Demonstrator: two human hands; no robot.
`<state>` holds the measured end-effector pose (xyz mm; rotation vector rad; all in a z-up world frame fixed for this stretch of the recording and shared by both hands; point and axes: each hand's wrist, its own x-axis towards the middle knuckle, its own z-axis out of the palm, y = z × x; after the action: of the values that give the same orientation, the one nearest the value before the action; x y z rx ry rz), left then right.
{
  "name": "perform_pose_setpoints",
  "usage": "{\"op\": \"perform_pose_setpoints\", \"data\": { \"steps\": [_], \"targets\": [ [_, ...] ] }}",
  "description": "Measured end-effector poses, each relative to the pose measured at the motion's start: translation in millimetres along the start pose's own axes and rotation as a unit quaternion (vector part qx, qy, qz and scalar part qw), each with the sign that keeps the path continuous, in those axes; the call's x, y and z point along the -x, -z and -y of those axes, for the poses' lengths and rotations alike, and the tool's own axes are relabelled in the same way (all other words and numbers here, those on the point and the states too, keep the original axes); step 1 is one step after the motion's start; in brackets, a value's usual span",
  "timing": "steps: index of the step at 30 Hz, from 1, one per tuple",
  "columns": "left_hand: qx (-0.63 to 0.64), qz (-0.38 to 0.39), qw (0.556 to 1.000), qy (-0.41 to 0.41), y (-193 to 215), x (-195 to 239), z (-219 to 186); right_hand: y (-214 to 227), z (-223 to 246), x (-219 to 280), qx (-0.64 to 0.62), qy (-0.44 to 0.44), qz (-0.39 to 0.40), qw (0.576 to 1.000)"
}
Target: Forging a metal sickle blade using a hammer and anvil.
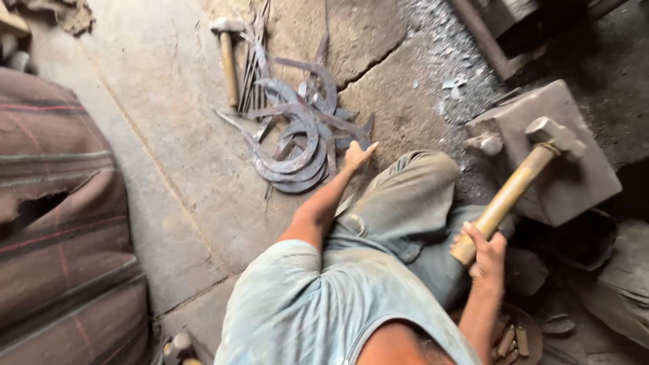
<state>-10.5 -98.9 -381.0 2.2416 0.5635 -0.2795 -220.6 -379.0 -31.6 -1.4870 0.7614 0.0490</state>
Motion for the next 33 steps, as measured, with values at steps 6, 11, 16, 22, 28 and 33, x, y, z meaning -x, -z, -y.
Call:
{"op": "perform_pose_setpoints", "data": {
  "steps": [6,11,16,22,28,33],
  "targets": [
    [-0.088,-0.084,0.991,-0.062,80.7,42.4,-48.3,-23.7,52.7,-63.0,-0.536,0.042,0.321,0.779],
    [0.131,-0.182,0.949,-0.222,224.5,128.9,-93.9,6.0,5.4,-118.1,-0.474,-0.036,0.25,0.844],
    [0.287,0.018,0.887,-0.361,284.6,191.0,-197.2,14.0,15.7,-43.2,-0.192,0.013,-0.025,0.981],
    [0.412,0.319,0.843,-0.131,166.6,175.1,-225.3,72.2,-2.0,-21.1,0.07,0.15,-0.186,0.969],
    [0.561,0.505,0.655,0.047,3.5,185.0,-258.2,77.1,43.7,8.3,0.069,0.055,-0.166,0.982],
    [0.501,0.478,0.719,0.067,-14.3,209.3,-276.8,75.7,163.0,95.2,-0.016,0.273,-0.205,0.94]
  ]
}}
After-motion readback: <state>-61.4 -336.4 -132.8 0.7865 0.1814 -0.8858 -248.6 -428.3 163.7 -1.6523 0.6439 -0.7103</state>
